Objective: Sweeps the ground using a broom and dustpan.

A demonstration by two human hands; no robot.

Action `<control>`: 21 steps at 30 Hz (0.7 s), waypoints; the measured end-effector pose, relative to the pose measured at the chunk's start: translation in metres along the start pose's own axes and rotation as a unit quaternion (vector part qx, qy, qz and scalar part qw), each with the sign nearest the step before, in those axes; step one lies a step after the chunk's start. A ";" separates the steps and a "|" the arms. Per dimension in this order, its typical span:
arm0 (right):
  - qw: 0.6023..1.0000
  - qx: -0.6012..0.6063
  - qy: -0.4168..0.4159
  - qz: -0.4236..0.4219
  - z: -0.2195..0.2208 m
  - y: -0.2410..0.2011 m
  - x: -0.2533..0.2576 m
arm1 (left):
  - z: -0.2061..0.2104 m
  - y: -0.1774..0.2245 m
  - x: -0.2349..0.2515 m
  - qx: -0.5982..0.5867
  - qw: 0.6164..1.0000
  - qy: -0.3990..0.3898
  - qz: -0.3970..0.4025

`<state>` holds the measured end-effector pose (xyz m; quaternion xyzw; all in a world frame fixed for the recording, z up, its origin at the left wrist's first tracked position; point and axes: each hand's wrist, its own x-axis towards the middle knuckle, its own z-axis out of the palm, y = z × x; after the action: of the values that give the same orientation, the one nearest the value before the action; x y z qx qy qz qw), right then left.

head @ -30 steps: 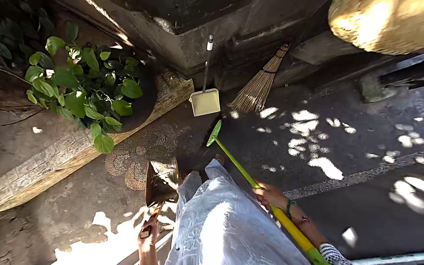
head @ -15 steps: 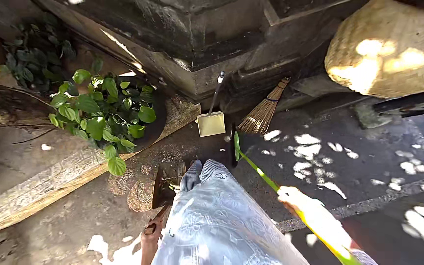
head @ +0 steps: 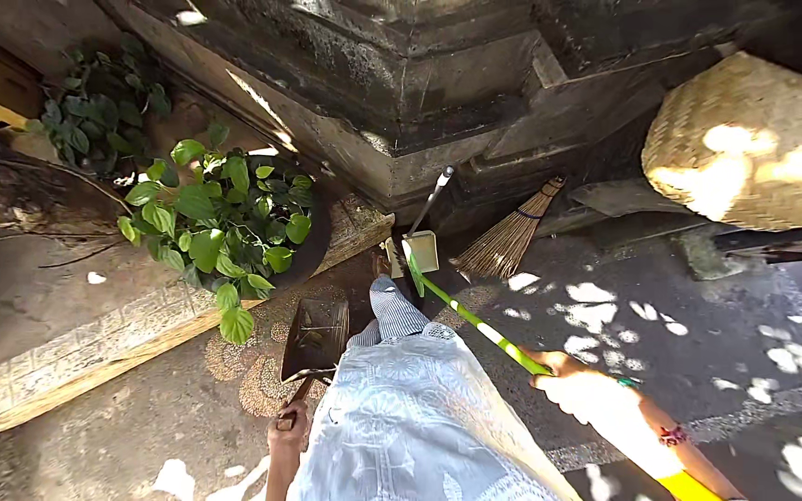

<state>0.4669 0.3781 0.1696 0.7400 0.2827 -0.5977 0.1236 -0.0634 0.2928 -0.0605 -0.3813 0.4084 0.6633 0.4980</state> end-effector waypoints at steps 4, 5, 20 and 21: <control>0.998 0.053 -0.019 -0.042 -0.006 -0.013 0.007 | -0.017 0.012 0.011 -0.027 0.999 -0.028 -0.018; 0.996 0.065 -0.030 -0.046 -0.007 -0.017 0.009 | -0.020 0.012 0.006 -0.024 0.999 -0.036 -0.020; 0.831 0.502 -0.238 0.016 0.046 -0.082 0.186 | -0.072 0.030 -0.015 -0.021 0.999 0.015 0.019; 0.810 0.525 -0.257 0.045 0.051 -0.086 0.191 | -0.072 0.031 -0.019 0.002 1.000 0.011 0.016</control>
<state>0.4008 0.4730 -0.0126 0.5235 -0.1503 -0.8171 -0.1889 -0.0823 0.2148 -0.0649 -0.3814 0.4212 0.6659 0.4834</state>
